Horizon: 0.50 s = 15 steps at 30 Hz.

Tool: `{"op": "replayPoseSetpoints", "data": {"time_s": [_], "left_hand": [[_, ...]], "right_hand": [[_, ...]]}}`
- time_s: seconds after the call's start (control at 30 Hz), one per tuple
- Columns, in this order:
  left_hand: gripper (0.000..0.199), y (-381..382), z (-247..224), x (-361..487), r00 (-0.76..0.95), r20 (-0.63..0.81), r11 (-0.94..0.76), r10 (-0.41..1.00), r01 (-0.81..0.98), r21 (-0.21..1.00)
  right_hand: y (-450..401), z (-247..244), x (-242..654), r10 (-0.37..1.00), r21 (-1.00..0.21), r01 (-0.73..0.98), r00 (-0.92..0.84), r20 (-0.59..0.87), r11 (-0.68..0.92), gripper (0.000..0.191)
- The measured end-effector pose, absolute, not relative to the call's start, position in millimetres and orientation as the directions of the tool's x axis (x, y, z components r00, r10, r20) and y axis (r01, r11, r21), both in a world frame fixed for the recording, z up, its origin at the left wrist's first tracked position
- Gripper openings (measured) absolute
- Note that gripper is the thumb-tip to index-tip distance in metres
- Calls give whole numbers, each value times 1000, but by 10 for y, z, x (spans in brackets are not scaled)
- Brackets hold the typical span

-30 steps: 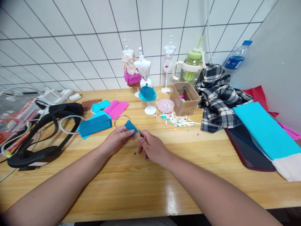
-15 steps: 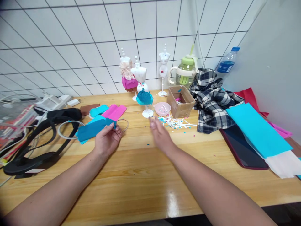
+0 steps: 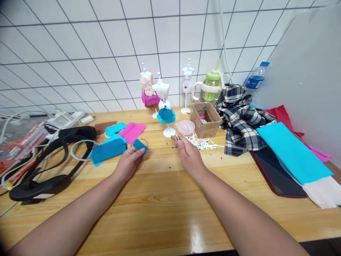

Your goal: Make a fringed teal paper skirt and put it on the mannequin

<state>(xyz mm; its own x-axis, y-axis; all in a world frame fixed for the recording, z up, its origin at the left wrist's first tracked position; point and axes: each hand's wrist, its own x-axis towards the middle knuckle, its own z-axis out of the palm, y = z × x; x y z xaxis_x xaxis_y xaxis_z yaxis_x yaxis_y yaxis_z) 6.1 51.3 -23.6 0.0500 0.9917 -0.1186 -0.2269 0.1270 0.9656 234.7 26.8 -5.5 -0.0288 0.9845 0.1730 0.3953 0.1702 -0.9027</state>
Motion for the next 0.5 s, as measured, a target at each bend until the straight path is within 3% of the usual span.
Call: {"op": "replayPoseSetpoints", "data": {"time_s": [0.07,0.13,0.23,0.3,0.4,0.5], "left_hand": [[25,480,-207,86,101,-106,116,989,-92,989],[27,461,-168,103,126,-103,106,987,-18,994],[30,457,-133,103,133,-94,93,987,13,996],[32,463,-136,92,138,-90,88,986,24,996],[36,462,-162,79,181,-95,87,979,53,995],[39,425,-164,94,262,-71,34,963,146,989]], "right_hand": [[306,23,2453,992,-801,586,-39,122,121,39],[302,77,2513,993,-606,787,-102,53,113,30],[245,79,2505,948,-419,873,-308,-77,250,22],[201,46,2450,895,-410,849,-422,-145,334,21],[155,10,2338,928,-417,858,-363,-81,299,15],[109,14,2221,941,-638,711,-331,67,296,18]]}}
